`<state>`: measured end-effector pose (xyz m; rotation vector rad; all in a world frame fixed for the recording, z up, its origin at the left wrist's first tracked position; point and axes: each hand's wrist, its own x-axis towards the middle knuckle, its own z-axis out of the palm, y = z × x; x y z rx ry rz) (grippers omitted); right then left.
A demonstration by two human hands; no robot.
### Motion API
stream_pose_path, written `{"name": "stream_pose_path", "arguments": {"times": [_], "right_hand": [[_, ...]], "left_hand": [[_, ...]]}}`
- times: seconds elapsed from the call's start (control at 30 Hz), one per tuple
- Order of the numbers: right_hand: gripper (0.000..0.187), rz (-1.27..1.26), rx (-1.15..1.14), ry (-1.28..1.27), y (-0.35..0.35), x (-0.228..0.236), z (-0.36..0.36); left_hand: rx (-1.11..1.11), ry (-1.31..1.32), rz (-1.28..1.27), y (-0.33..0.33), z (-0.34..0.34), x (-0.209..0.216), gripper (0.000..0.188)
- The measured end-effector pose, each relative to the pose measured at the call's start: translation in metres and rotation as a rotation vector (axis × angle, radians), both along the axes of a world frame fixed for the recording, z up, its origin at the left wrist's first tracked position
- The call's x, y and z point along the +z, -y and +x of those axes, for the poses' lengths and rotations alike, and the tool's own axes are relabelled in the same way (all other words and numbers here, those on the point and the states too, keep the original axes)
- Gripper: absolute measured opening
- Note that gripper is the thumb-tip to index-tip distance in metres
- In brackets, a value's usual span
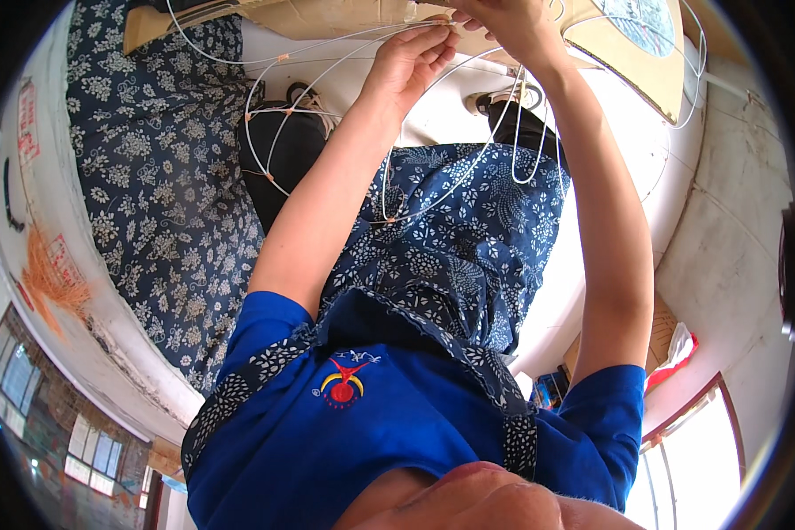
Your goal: Assembling a wire frame structure by hand for a decorative craft.
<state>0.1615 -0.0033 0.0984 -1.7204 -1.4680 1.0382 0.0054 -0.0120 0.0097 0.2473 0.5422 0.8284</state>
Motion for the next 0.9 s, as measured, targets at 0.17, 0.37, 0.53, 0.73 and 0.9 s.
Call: {"name": "stream_pose_path", "arguments": {"times": [0.17, 0.37, 0.53, 0.73, 0.9], "right_hand": [[0.017, 0.023, -0.022, 0.046, 0.009, 0.008, -0.007], [0.016, -0.004, -0.07, -0.102, 0.014, -0.001, -0.004], [0.015, 0.003, -0.104, -0.125, 0.016, -0.004, -0.004], [0.016, 0.08, -0.137, -0.23, 0.028, -0.014, -0.006], [0.017, -0.034, -0.266, -0.193, 0.037, -0.009, -0.021]], "left_hand": [[-0.011, 0.003, 0.026, -0.002, 0.004, -0.001, 0.02], [-0.007, 0.022, -0.046, -0.003, 0.005, -0.01, 0.02], [0.024, 0.012, -0.074, -0.003, 0.006, -0.017, 0.016], [0.038, 0.022, -0.074, -0.003, 0.008, -0.018, 0.014], [0.037, 0.048, -0.069, -0.004, 0.005, -0.017, 0.014]]}}
